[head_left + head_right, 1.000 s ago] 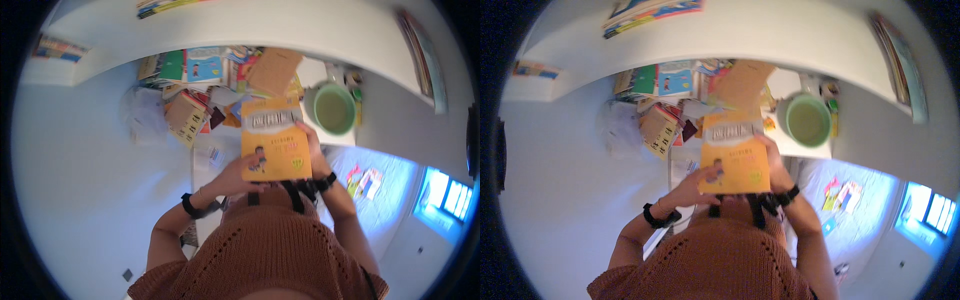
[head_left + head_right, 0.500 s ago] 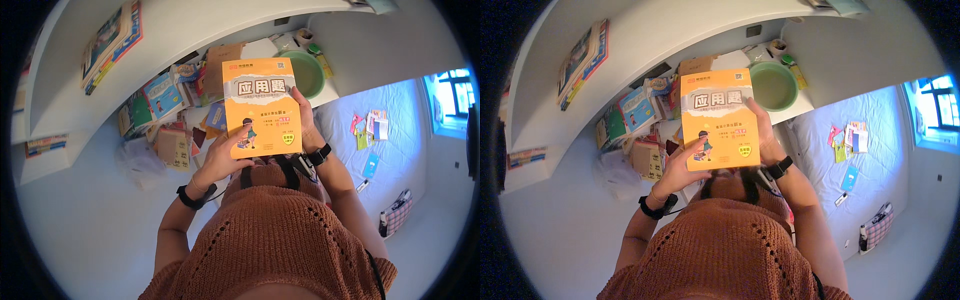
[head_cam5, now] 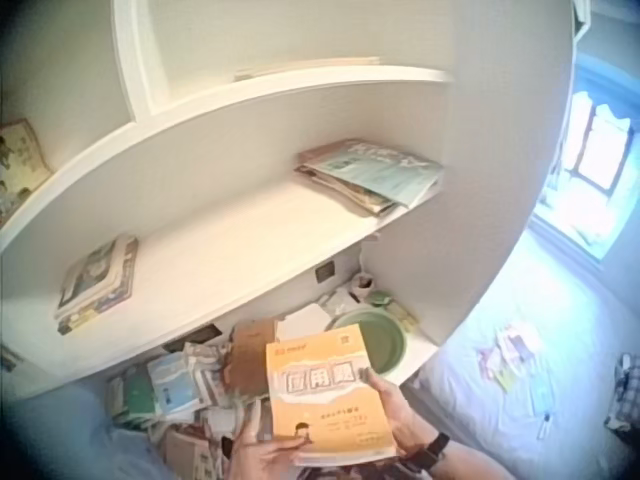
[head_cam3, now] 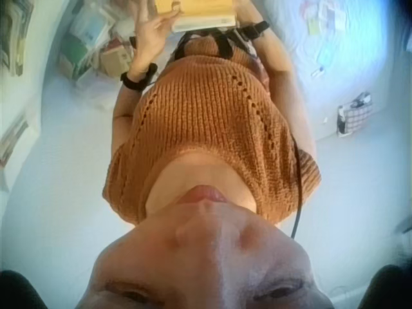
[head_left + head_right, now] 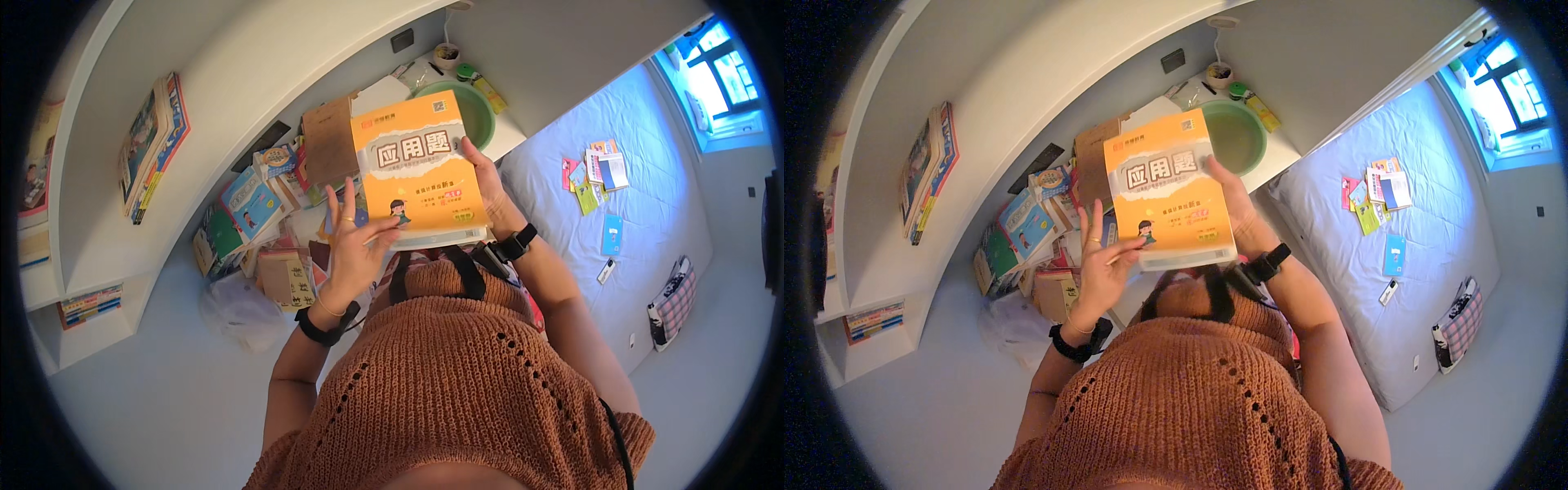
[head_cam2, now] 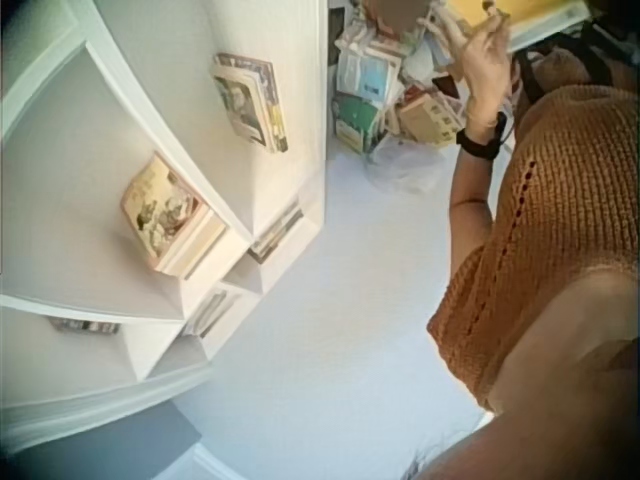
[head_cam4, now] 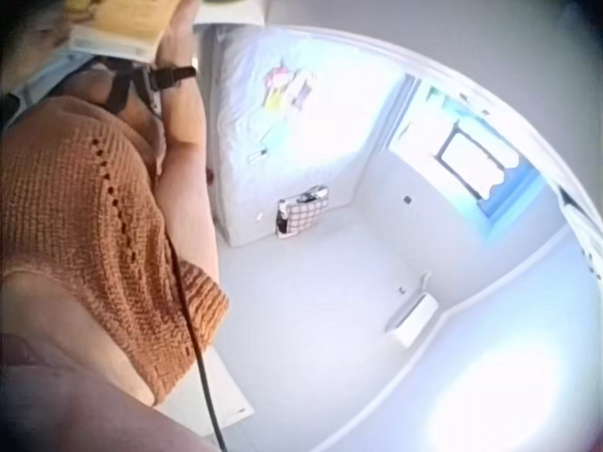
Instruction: The person organizes a bookshelf by sorting through various books and notebooks on a desk and placing them onto different shelves.
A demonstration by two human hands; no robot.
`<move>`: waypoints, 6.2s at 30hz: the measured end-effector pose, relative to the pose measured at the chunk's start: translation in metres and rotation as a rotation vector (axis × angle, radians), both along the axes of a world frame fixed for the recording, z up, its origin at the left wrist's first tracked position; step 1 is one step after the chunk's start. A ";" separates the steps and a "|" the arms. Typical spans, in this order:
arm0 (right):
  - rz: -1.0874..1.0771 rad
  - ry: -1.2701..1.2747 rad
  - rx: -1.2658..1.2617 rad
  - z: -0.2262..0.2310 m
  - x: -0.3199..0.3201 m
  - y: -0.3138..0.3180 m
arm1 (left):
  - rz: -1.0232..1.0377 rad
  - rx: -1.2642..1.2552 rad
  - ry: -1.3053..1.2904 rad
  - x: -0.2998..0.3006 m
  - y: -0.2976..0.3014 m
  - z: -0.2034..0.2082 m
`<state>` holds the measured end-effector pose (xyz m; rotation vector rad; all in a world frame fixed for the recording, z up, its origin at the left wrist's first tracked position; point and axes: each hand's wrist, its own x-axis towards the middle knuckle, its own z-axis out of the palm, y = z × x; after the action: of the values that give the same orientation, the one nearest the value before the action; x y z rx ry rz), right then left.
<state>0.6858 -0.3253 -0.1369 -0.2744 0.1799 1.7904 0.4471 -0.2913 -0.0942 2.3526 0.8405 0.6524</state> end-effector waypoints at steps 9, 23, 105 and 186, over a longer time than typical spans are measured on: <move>-0.007 -0.213 -0.018 -0.029 0.023 -0.011 | 0.082 -0.476 -0.271 0.079 0.058 0.061; -0.092 -0.173 -0.226 -0.086 0.075 -0.079 | -0.645 -0.184 0.280 0.102 0.016 0.001; 0.351 -0.649 -0.520 -0.107 0.087 -0.104 | 0.339 -1.302 -0.363 -0.075 0.006 -0.129; 0.631 -1.173 -0.642 -0.202 0.046 -0.128 | 1.090 -0.058 0.953 -0.247 0.234 -0.366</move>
<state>0.7319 -0.4534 -0.3386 -1.9327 -0.2119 1.8195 0.2004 -0.0576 -0.4602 1.9130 2.5504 -0.2253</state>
